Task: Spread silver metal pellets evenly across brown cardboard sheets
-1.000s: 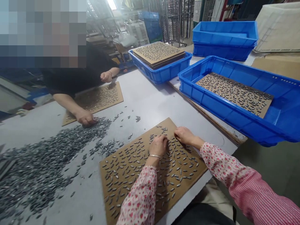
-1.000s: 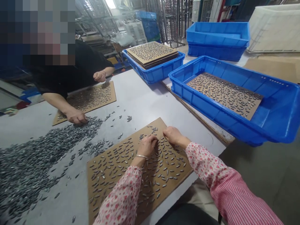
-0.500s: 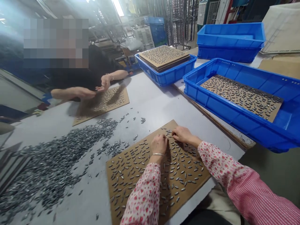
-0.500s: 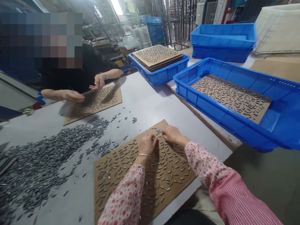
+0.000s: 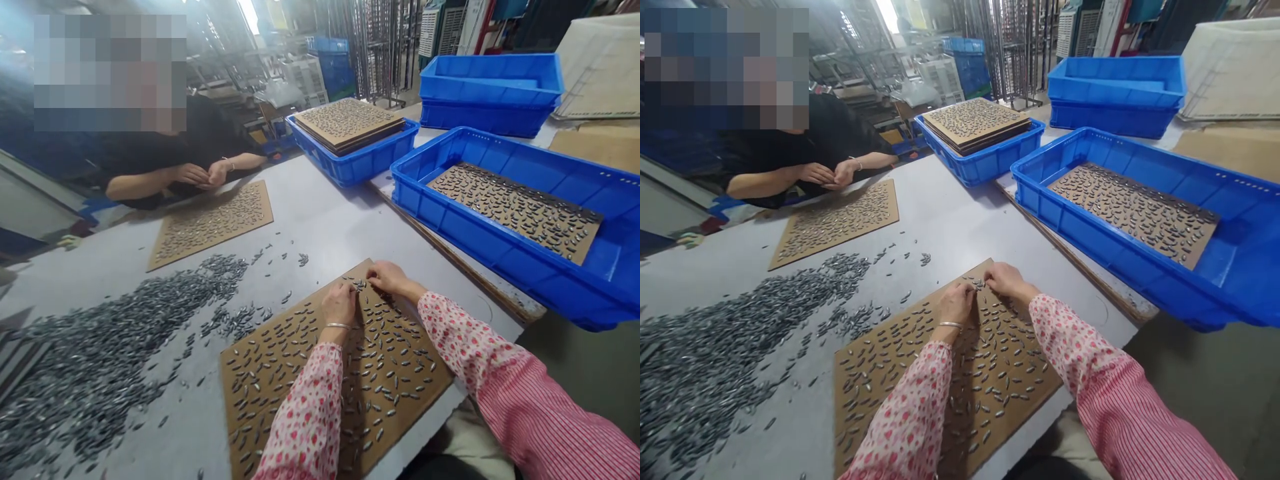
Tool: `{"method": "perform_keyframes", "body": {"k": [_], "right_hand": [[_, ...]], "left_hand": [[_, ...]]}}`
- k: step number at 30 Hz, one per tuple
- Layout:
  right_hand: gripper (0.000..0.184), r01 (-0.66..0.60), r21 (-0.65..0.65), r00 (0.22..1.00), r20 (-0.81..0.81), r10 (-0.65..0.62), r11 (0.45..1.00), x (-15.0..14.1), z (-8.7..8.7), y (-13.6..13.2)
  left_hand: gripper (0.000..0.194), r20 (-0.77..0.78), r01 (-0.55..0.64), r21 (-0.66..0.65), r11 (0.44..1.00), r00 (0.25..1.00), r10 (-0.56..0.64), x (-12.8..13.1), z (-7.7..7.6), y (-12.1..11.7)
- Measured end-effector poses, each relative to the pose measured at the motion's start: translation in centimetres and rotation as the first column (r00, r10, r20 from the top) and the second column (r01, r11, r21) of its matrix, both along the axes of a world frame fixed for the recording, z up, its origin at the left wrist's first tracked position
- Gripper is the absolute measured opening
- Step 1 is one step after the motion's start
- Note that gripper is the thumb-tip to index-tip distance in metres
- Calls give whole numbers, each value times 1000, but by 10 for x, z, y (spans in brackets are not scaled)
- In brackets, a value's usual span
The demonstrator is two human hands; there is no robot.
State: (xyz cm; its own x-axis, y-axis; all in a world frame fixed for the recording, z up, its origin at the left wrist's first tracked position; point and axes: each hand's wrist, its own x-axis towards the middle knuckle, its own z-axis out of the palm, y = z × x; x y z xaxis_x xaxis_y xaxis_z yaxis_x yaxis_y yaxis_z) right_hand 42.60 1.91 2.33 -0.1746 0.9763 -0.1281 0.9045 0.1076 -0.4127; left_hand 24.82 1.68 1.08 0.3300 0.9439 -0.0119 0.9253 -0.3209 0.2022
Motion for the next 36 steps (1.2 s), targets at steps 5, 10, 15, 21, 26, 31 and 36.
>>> {"method": "perform_keyframes", "body": {"k": [5, 10, 15, 21, 26, 31, 36], "right_hand": [[19, -16, 11, 1000, 10, 16, 1000, -3, -12, 11], [22, -115, 7, 990, 88, 114, 993, -4, -2, 5], [25, -62, -41, 989, 135, 67, 997, 11, 13, -5], [19, -29, -161, 994, 98, 45, 987, 25, 11, -11], [14, -7, -190, 999, -42, -1, 982, 28, -1, -5], [18, 15, -8, 992, -126, -16, 1000, 10, -17, 10], [18, -133, 76, 987, -78, 139, 988, -13, -11, 17]], "left_hand": [[24, -37, 104, 78, 992, 994, -101, -4, 1, -8], [26, -60, 143, -17, 990, 988, -143, 10, 13, -12], [24, -66, 216, -58, 975, 973, -220, 32, 20, -16], [24, 10, 294, -84, 952, 956, -295, 30, 0, -15], [23, 176, 134, -27, 991, 976, -127, 3, -2, -1], [24, 180, 6, -54, 999, 984, 4, -3, 13, 10], [21, 85, 44, -87, 995, 996, -37, 6, 11, 12]]}}
